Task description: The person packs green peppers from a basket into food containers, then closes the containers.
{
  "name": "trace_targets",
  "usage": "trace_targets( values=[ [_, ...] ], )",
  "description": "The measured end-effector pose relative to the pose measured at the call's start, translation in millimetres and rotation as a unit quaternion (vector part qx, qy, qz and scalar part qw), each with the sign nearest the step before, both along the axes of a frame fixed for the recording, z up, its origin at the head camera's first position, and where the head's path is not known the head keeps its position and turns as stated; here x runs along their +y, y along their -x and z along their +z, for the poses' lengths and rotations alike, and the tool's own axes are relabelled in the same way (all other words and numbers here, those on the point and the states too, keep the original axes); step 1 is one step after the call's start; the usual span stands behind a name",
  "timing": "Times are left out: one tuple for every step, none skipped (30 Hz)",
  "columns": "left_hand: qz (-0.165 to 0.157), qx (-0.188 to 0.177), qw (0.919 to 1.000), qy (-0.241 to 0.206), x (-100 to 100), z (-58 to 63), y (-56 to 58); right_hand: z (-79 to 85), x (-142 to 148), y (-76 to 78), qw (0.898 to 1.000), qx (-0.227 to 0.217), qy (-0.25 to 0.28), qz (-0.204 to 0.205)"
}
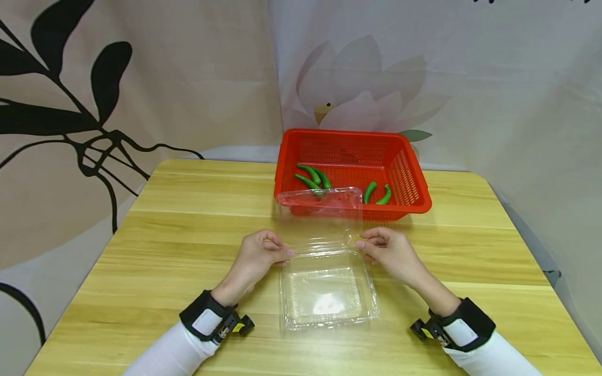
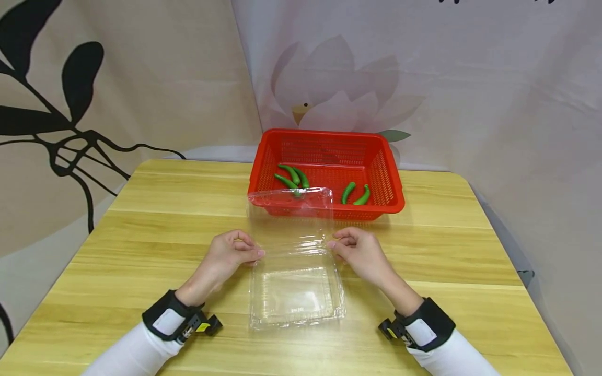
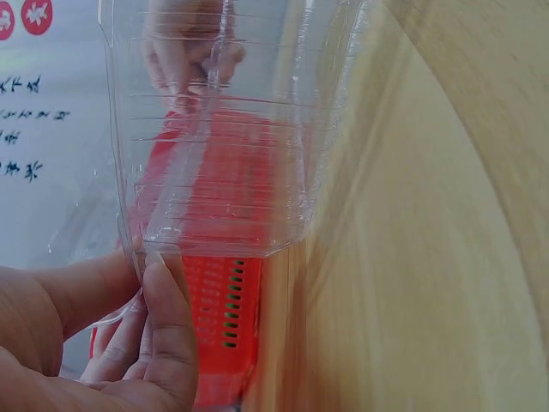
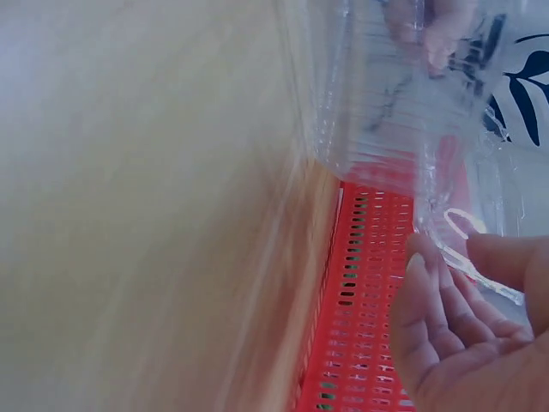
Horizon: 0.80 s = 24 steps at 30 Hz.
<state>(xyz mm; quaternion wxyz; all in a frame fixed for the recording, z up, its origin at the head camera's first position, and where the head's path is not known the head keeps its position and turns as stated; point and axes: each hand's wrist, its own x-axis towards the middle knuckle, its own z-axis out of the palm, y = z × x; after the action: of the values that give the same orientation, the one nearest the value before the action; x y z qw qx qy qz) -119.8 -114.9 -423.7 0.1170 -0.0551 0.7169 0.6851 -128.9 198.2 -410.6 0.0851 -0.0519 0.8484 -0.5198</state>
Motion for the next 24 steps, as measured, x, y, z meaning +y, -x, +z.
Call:
trace_targets(
  values=[
    [0.002,0.000,1.0000,0.001,-0.3,-0.1,0.1,-0.1,0.7,0.4,1.000,0.004,0.000,-0.002],
    [0.004,0.001,1.0000,0.002,-0.6,0.0,0.0,0.3,1.4,0.7,1.000,0.010,-0.002,-0.002],
    [0.005,0.001,1.0000,0.002,-0.9,-0.4,0.2,0.7,2.5,1.2,1.000,0.018,-0.005,-0.003],
    [0.007,0.001,1.0000,0.001,-1.2,-0.4,0.2,1.8,3.4,1.7,0.999,0.031,-0.008,-0.003],
    [0.009,0.000,1.0000,0.000,-1.4,-1.1,0.5,3.1,4.6,2.4,0.999,0.045,-0.014,-0.003],
    [0.011,0.000,0.9999,0.000,-1.7,-1.5,0.7,5.0,5.9,3.4,0.998,0.059,-0.023,-0.004],
    [0.012,-0.001,0.9999,0.000,-2.0,-2.1,1.0,7.4,7.1,4.3,0.997,0.072,-0.030,-0.005],
    [0.014,-0.002,0.9999,-0.001,-2.3,-2.3,1.1,10.1,8.4,5.4,0.996,0.085,-0.041,-0.005],
    [0.015,-0.003,0.9999,-0.003,-2.6,-2.6,1.2,13.3,9.7,6.6,0.994,0.098,-0.048,-0.006],
    [0.016,-0.004,0.9999,-0.004,-2.8,-2.9,1.4,17.0,10.9,8.0,0.992,0.110,-0.055,-0.007],
    [0.016,-0.004,0.9999,-0.004,-3.1,-2.9,1.4,21.0,12.1,9.4,0.991,0.122,-0.062,-0.009],
    [0.017,-0.003,0.9999,-0.004,-3.5,-2.6,1.2,25.0,13.1,10.9,0.988,0.136,-0.069,-0.010],
    [0.016,-0.002,0.9999,-0.004,-3.9,-2.5,1.2,29.1,14.0,12.4,0.986,0.150,-0.077,-0.010],
    [0.017,0.000,0.9999,-0.004,-4.3,-2.1,1.1,33.0,14.8,14.3,0.982,0.166,-0.084,-0.011],
    [0.017,0.001,0.9999,-0.003,-4.7,-2.1,1.1,37.0,15.6,16.0,0.979,0.181,-0.090,-0.011],
    [0.017,0.002,0.9998,-0.003,-5.1,-2.1,1.1,40.6,16.2,17.8,0.976,0.195,-0.097,-0.011],
    [0.018,0.004,0.9998,-0.004,-5.5,-1.8,1.0,44.2,16.9,19.5,0.972,0.208,-0.105,-0.011],
    [0.018,0.005,0.9998,-0.005,-5.9,-1.8,1.0,47.3,17.4,21.8,0.969,0.220,-0.115,-0.011],
    [0.018,0.005,0.9998,-0.008,-6.1,-2.0,1.0,50.2,17.8,24.2,0.966,0.228,-0.121,-0.010],
    [0.018,0.004,0.9998,-0.010,-6.3,-2.2,1.1,53.2,18.3,26.8,0.964,0.234,-0.128,-0.010],
    [0.018,0.004,0.9998,-0.012,-6.7,-2.5,1.1,56.3,18.5,29.7,0.962,0.236,-0.135,-0.009],
    [0.018,0.004,0.9997,-0.014,-7.0,-2.6,1.2,59.3,18.6,32.9,0.961,0.239,-0.142,-0.008],
    [0.018,0.005,0.9997,-0.015,-7.3,-2.6,1.1,62.0,18.6,36.6,0.959,0.240,-0.150,-0.006],
    [0.019,0.004,0.9997,-0.016,-7.7,-2.7,1.0,64.9,18.5,40.6,0.958,0.240,-0.156,-0.004]
  ],
)
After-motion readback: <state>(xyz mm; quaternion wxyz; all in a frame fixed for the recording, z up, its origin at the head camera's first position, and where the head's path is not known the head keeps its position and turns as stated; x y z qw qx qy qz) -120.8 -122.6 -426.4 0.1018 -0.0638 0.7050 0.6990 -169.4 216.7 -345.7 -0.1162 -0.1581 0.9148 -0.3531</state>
